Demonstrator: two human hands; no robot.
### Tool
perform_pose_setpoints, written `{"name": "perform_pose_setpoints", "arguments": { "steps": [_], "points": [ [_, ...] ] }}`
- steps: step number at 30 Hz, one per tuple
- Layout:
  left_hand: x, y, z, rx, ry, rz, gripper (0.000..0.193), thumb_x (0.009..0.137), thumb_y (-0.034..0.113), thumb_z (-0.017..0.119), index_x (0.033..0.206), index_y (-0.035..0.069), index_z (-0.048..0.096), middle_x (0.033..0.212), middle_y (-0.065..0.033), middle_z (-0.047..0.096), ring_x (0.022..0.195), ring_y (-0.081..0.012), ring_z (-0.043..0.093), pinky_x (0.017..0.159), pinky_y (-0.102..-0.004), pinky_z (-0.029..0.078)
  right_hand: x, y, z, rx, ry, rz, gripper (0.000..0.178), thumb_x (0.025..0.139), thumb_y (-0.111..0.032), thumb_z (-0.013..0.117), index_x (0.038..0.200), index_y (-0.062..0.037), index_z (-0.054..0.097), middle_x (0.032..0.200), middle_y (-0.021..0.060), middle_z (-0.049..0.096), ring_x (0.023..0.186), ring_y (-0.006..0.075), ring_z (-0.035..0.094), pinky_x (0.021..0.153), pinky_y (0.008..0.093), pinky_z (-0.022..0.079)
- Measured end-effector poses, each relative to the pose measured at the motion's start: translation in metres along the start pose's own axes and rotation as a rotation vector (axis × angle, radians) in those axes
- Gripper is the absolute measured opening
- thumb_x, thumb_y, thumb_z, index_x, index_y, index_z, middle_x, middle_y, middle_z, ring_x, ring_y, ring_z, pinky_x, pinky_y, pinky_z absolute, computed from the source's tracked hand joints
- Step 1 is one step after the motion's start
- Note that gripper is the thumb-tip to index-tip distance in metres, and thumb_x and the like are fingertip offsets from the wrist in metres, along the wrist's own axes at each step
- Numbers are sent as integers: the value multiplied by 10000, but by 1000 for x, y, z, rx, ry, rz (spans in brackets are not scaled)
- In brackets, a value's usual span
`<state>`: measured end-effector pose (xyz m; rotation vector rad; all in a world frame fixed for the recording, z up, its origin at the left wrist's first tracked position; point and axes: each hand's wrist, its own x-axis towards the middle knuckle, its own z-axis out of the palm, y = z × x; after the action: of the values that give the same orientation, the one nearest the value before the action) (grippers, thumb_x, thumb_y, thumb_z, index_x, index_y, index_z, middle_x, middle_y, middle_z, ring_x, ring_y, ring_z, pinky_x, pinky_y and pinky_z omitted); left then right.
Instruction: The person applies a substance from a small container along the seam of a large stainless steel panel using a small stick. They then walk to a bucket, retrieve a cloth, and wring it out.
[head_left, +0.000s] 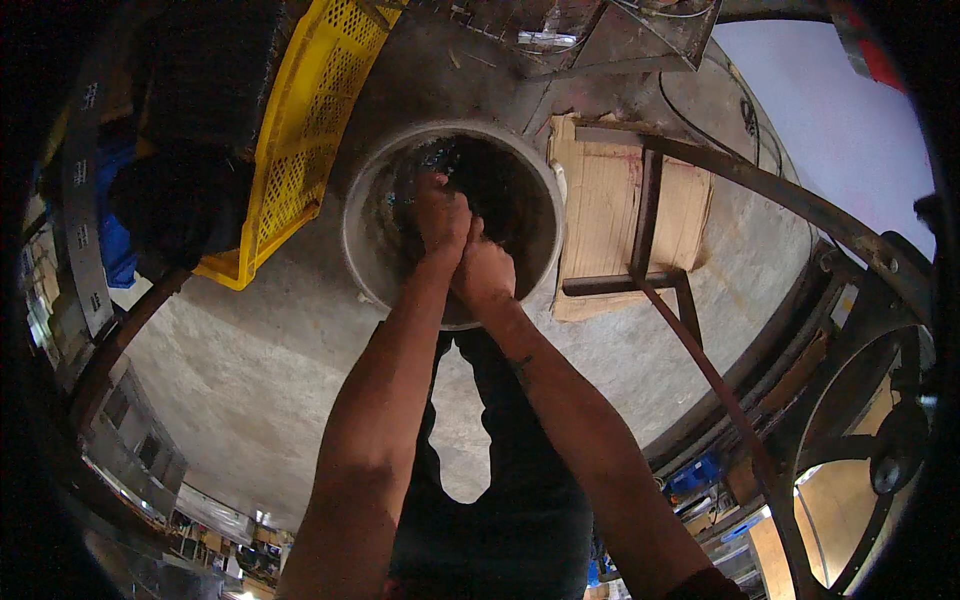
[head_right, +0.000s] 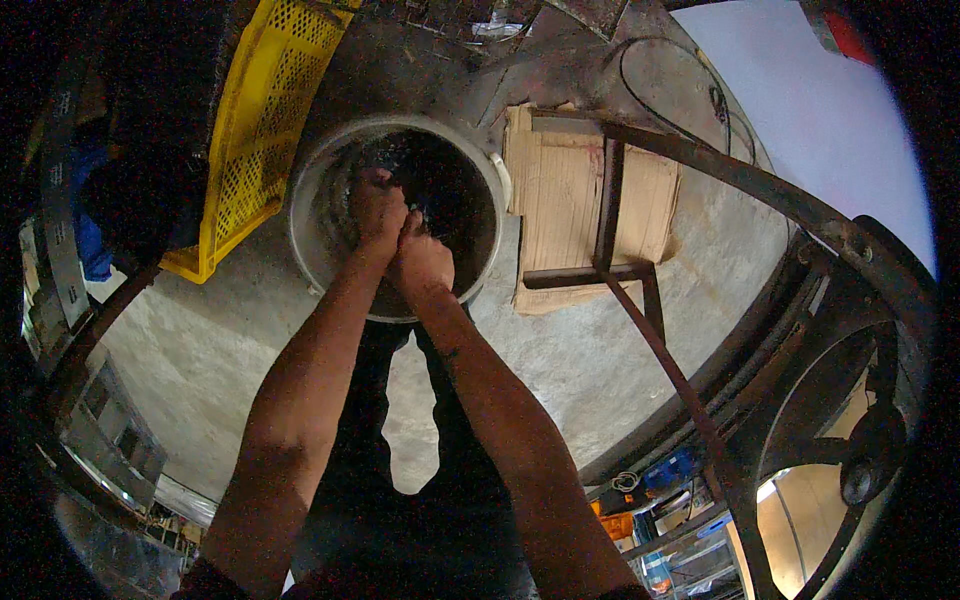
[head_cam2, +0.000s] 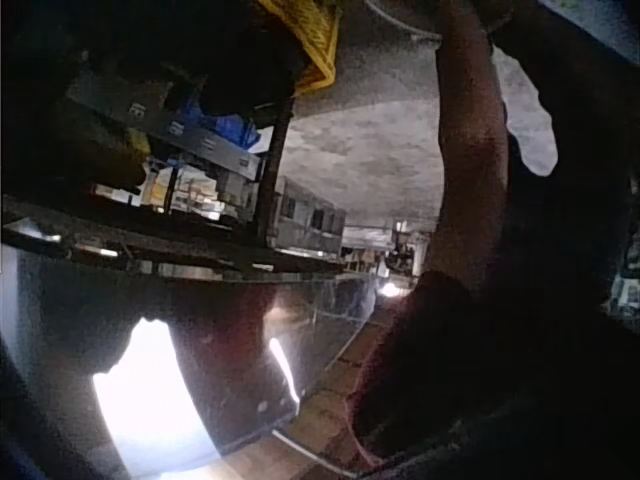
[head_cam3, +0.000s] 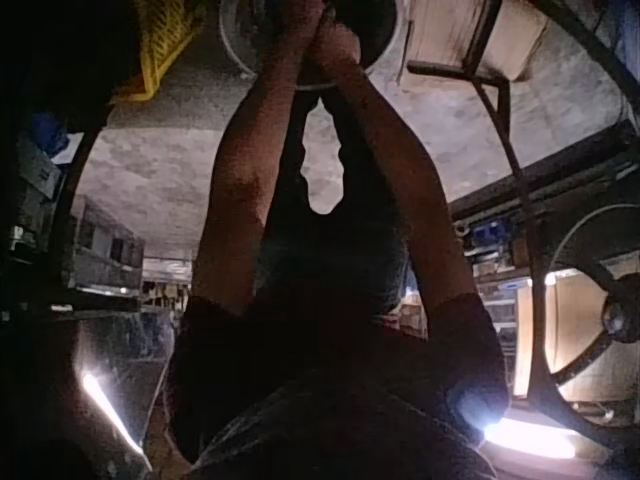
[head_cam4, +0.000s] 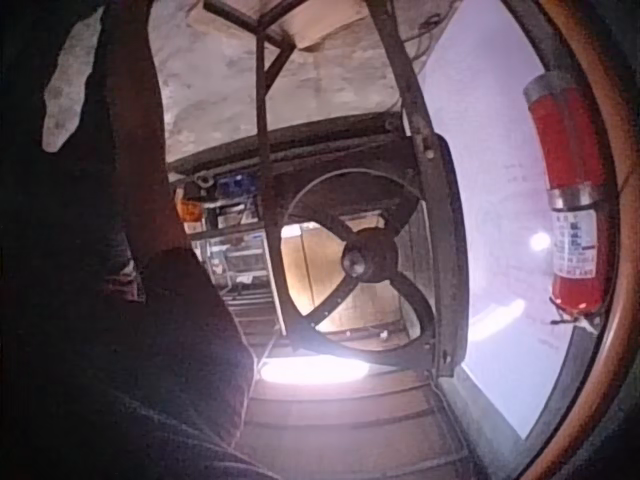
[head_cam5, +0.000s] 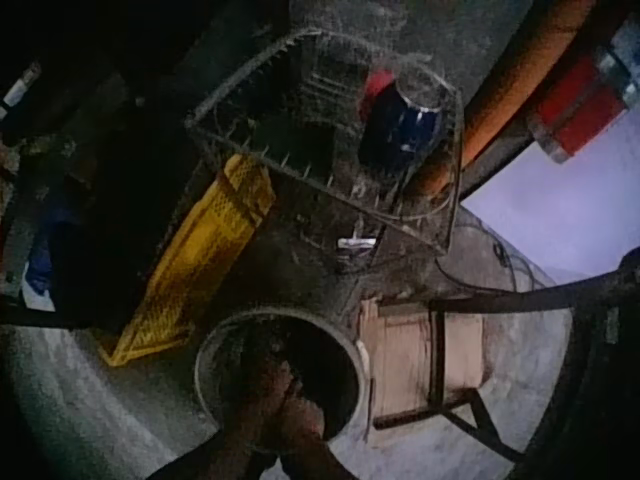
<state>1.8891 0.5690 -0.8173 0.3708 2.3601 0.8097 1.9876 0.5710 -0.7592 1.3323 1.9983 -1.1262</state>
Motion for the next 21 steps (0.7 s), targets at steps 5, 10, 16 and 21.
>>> {"name": "perform_pose_setpoints", "arguments": {
  "steps": [5,10,16,21],
  "points": [
    [-3,-2,-4,-380,-137,-316,440,961,66,713,1390,20,627,1317,-207,716,1259,-401,690,1147,-497,526,9,19,1,47,-101,-164,634,979,-327,792,1422,65,563,1024,223,806,852,370,804,751,473,643],
    [2,9,-64,-464,-511,-86,730,999,127,773,1670,82,488,1690,-210,498,1597,-350,454,1337,-507,351,6,48,-45,1254,-676,104,268,1009,-278,811,1106,-40,736,862,36,693,631,105,587,555,305,458],
    [-7,52,-129,614,-804,1270,800,948,150,787,1691,181,494,1764,-127,459,1678,-305,380,1371,-516,307,-7,57,-56,1356,-1229,265,248,1046,-306,788,1046,-71,705,841,31,649,592,86,513,534,252,392],
    [-7,49,-133,873,-1014,1297,611,1017,223,697,1615,249,578,1652,-33,567,1611,-240,456,1377,-487,328,-23,59,-48,1470,-1176,47,207,1090,-261,768,1140,-66,723,985,68,723,644,63,578,498,242,433]
  ]
}}
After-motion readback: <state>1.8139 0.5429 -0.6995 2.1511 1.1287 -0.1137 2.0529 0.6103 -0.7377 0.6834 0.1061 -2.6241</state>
